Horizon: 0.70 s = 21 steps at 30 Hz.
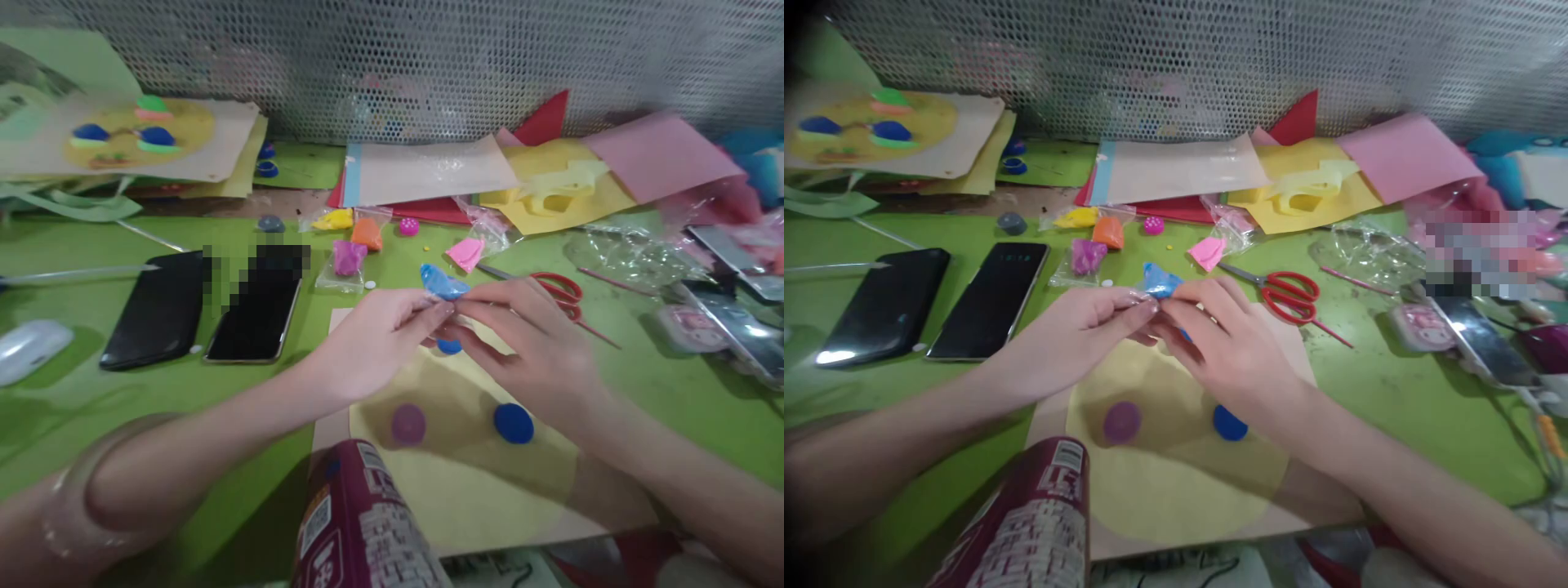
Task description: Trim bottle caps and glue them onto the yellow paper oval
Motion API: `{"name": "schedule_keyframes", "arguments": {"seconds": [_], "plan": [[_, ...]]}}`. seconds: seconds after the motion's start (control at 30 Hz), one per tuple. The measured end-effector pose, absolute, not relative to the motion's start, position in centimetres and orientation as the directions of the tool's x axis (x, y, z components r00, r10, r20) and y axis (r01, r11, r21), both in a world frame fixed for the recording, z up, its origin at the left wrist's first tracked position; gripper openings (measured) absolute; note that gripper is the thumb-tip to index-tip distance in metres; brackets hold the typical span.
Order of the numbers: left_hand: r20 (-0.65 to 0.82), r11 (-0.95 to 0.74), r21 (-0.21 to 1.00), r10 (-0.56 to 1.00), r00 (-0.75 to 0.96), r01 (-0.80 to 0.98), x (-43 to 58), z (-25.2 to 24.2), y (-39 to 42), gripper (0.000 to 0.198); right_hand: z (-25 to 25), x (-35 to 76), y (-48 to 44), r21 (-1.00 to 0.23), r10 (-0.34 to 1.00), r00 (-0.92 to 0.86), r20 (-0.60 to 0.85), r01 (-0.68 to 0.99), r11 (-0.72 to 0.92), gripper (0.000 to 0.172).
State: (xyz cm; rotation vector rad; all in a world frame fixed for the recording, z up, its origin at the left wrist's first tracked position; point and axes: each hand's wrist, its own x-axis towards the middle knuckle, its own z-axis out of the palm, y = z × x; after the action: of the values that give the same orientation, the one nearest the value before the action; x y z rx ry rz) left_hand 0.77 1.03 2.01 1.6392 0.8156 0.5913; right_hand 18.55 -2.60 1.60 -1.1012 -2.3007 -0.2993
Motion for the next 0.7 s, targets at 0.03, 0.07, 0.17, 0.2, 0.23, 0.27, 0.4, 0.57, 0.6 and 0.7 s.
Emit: {"name": "schedule_keyframes", "arguments": {"seconds": [0.03,0.07,0.17,0.2,0.23,0.27,0.4,0.57,0.6,0.7], "plan": [[-0.05,-0.105,0.972,0.782,0.621,0.211,0.79,1.96,1.06,0.026,1.62,18.49,-2.59,-0.072,0.648,-0.483,0.588,0.768,0.637,0.014],[-0.057,-0.095,0.972,0.787,0.614,0.213,0.83,1.93,1.07,0.026,1.64,18.45,-2.59,-0.104,0.662,-0.462,0.59,0.77,0.63,0.012],[-0.066,-0.046,0.987,0.767,0.638,0.157,0.94,1.84,1.1,0.026,1.59,18.49,-2.63,-0.181,0.73,-0.396,0.557,0.799,0.573,0.012],[-0.062,-0.041,0.989,0.756,0.652,0.142,0.95,1.81,1.11,0.025,1.55,18.54,-2.64,-0.195,0.745,-0.382,0.547,0.807,0.557,0.013],[-0.06,-0.048,0.988,0.748,0.661,0.143,0.94,1.78,1.12,0.025,1.53,18.58,-2.65,-0.198,0.752,-0.375,0.542,0.813,0.548,0.014],[-0.057,-0.067,0.985,0.745,0.665,0.158,0.91,1.75,1.13,0.025,1.52,18.62,-2.64,-0.187,0.747,-0.379,0.547,0.814,0.55,0.015],[-0.038,-0.199,0.933,0.774,0.632,0.3,0.67,1.68,1.07,0.027,1.72,18.52,-2.57,-0.087,0.673,-0.462,0.578,0.785,0.614,0.012],[-0.038,-0.203,0.928,0.782,0.622,0.312,0.78,1.79,0.66,0.032,2.13,18.33,-2.61,-0.155,0.717,-0.437,0.542,0.787,0.597,0.005],[-0.044,-0.203,0.922,0.791,0.61,0.33,0.83,1.83,0.58,0.031,2.15,18.35,-2.64,-0.184,0.731,-0.412,0.544,0.791,0.583,0.005],[-0.08,-0.185,0.912,0.796,0.6,0.367,0.89,1.9,0.48,0.034,2.05,18.49,-2.72,-0.147,0.71,-0.406,0.576,0.803,0.578,0.007]]}}
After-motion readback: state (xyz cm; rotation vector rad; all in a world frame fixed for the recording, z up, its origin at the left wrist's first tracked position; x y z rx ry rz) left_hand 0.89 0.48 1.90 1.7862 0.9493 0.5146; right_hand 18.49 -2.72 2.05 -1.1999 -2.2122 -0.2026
